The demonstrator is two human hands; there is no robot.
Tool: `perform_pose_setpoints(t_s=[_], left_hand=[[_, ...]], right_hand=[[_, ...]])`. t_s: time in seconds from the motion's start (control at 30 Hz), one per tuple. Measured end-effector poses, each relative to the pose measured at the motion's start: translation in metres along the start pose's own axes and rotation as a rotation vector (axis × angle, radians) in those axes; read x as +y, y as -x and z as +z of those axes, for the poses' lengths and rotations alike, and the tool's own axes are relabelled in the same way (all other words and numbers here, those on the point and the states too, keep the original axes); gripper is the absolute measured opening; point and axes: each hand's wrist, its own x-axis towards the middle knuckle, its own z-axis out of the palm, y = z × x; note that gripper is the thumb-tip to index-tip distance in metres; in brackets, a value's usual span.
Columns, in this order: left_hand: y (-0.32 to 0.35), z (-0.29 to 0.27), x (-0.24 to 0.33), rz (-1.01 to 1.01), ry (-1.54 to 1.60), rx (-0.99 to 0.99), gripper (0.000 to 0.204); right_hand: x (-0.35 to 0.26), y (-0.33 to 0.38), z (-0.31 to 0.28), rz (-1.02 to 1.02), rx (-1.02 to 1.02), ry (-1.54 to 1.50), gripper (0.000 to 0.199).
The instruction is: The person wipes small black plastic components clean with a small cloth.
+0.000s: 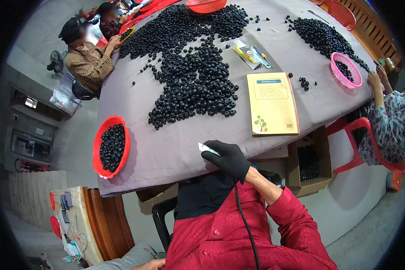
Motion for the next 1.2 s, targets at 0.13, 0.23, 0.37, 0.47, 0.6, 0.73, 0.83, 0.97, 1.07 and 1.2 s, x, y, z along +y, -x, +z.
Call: perform_pose_setpoints(t_s=[0.13, 0.23, 0.37, 0.47, 0.6, 0.73, 0.83, 0.97, 1.07, 1.2], left_hand=[[0.001, -0.009, -0.017, -0.036, -0.044, 0.002, 0.067], [-0.004, 0.002, -0.003, 0.001, -0.052, 0.001, 0.068], [-0.003, 0.015, 0.014, -0.063, -0.068, 0.121, 0.065], [-0.006, 0.014, 0.022, -0.077, -0.002, 0.104, 0.066], [-0.011, 0.016, 0.033, -0.040, -0.013, 0.087, 0.068], [-0.010, 0.012, 0.031, -0.081, 0.067, 0.056, 0.069], [-0.009, 0.013, 0.032, -0.052, -0.162, 0.114, 0.073], [-0.008, 0.012, 0.030, -0.045, 0.011, 0.085, 0.076], [-0.008, 0.005, 0.031, -0.033, 0.127, 0.051, 0.074], [-0.010, 0.004, 0.025, 0.019, 0.039, 0.227, 0.040]], right_hand=[[-0.001, -0.001, -0.001, 0.010, -0.030, 0.045, 0.035], [0.004, -0.002, 0.001, -0.010, -0.025, 0.054, 0.034], [0.000, -0.001, 0.000, 0.033, -0.021, 0.055, 0.034], [0.002, -0.001, 0.001, 0.030, -0.020, 0.034, 0.035], [-0.003, -0.001, 0.000, 0.078, -0.044, -0.023, 0.034], [-0.003, -0.001, -0.002, 0.026, -0.035, 0.023, 0.034], [-0.002, -0.001, -0.002, 0.029, -0.045, 0.029, 0.035], [0.004, -0.002, 0.001, -0.002, -0.043, 0.057, 0.035], [0.000, 0.000, 0.000, 0.007, -0.035, 0.059, 0.035], [-0.001, 0.000, 0.000, 0.063, -0.063, 0.057, 0.035]])
